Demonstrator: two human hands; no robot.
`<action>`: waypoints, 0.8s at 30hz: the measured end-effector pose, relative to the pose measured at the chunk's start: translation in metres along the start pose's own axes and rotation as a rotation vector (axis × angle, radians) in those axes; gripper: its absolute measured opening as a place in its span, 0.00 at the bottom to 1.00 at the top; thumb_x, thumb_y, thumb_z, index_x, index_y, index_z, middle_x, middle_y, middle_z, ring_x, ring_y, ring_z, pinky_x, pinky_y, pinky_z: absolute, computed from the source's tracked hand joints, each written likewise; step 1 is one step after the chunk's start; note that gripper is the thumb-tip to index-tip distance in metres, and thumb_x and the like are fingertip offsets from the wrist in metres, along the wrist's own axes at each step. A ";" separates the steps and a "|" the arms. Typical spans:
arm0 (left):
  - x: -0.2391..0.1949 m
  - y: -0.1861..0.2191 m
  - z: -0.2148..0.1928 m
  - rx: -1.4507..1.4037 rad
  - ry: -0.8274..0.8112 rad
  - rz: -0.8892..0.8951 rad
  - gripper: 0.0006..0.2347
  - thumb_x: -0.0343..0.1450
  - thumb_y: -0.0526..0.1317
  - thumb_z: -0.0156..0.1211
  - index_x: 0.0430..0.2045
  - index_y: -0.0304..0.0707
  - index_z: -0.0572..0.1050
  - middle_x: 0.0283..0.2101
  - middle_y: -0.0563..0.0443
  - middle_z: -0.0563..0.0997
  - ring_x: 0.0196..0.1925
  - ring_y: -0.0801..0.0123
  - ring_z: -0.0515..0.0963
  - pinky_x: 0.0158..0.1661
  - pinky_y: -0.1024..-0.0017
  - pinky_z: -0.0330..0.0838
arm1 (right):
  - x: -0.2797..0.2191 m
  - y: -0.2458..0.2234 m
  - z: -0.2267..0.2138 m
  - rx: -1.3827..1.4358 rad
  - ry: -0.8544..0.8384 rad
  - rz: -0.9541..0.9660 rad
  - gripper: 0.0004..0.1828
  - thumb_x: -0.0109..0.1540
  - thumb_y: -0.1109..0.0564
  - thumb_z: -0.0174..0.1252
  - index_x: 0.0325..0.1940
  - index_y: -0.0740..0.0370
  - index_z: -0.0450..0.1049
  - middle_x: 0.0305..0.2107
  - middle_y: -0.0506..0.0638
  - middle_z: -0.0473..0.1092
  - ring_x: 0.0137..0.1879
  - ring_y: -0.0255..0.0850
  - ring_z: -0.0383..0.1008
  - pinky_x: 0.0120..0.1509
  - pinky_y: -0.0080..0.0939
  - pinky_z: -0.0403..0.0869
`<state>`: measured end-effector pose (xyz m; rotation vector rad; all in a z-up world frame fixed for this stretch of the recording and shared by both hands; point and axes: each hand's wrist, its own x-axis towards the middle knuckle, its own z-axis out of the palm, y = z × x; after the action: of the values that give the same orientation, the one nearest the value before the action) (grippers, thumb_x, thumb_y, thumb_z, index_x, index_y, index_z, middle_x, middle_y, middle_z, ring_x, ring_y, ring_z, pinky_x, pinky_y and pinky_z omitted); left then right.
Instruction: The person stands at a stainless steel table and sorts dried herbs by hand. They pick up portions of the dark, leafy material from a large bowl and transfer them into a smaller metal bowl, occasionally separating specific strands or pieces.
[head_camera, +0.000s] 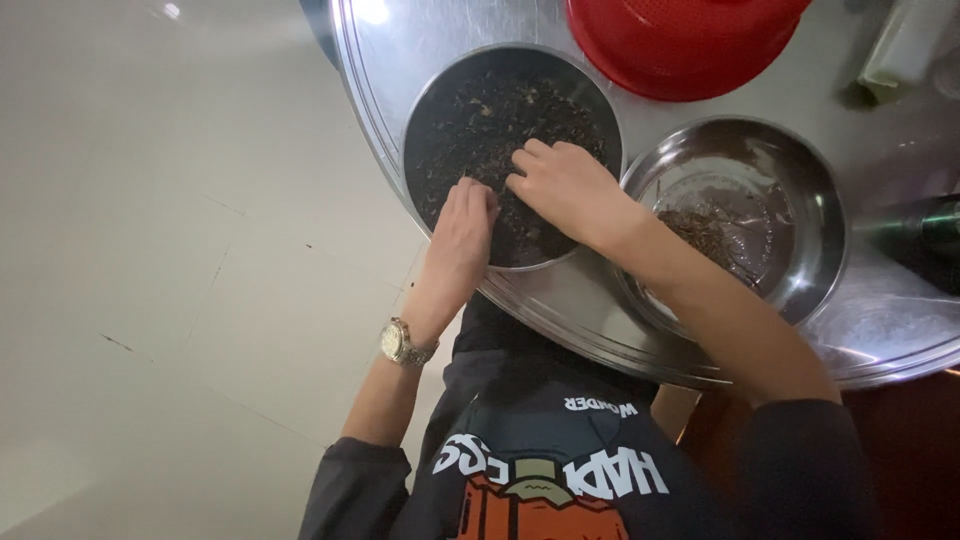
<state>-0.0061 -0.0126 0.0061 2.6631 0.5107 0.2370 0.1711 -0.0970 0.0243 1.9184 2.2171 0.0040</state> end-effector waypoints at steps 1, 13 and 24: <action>-0.001 0.002 0.000 0.001 -0.001 0.001 0.02 0.78 0.33 0.46 0.38 0.36 0.66 0.38 0.54 0.64 0.40 0.65 0.72 0.40 0.75 0.68 | -0.001 0.000 0.002 0.001 0.001 0.001 0.08 0.62 0.63 0.61 0.44 0.56 0.79 0.42 0.50 0.75 0.48 0.40 0.72 0.43 0.36 0.70; 0.004 -0.005 0.010 -0.190 0.194 0.003 0.05 0.75 0.30 0.53 0.40 0.43 0.73 0.36 0.53 0.75 0.41 0.67 0.78 0.43 0.72 0.72 | -0.008 0.005 0.009 0.092 0.086 0.008 0.06 0.64 0.60 0.60 0.45 0.58 0.78 0.42 0.49 0.75 0.50 0.39 0.73 0.46 0.33 0.72; 0.000 0.013 -0.006 -0.526 0.228 -0.109 0.07 0.73 0.32 0.58 0.42 0.46 0.73 0.38 0.54 0.78 0.45 0.62 0.81 0.48 0.65 0.73 | -0.036 0.003 -0.011 0.649 0.287 0.147 0.06 0.67 0.58 0.59 0.46 0.62 0.74 0.33 0.51 0.73 0.45 0.45 0.77 0.49 0.39 0.77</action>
<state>-0.0035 -0.0218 0.0174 2.1020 0.5694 0.5627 0.1774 -0.1302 0.0410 2.5445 2.4575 -0.5073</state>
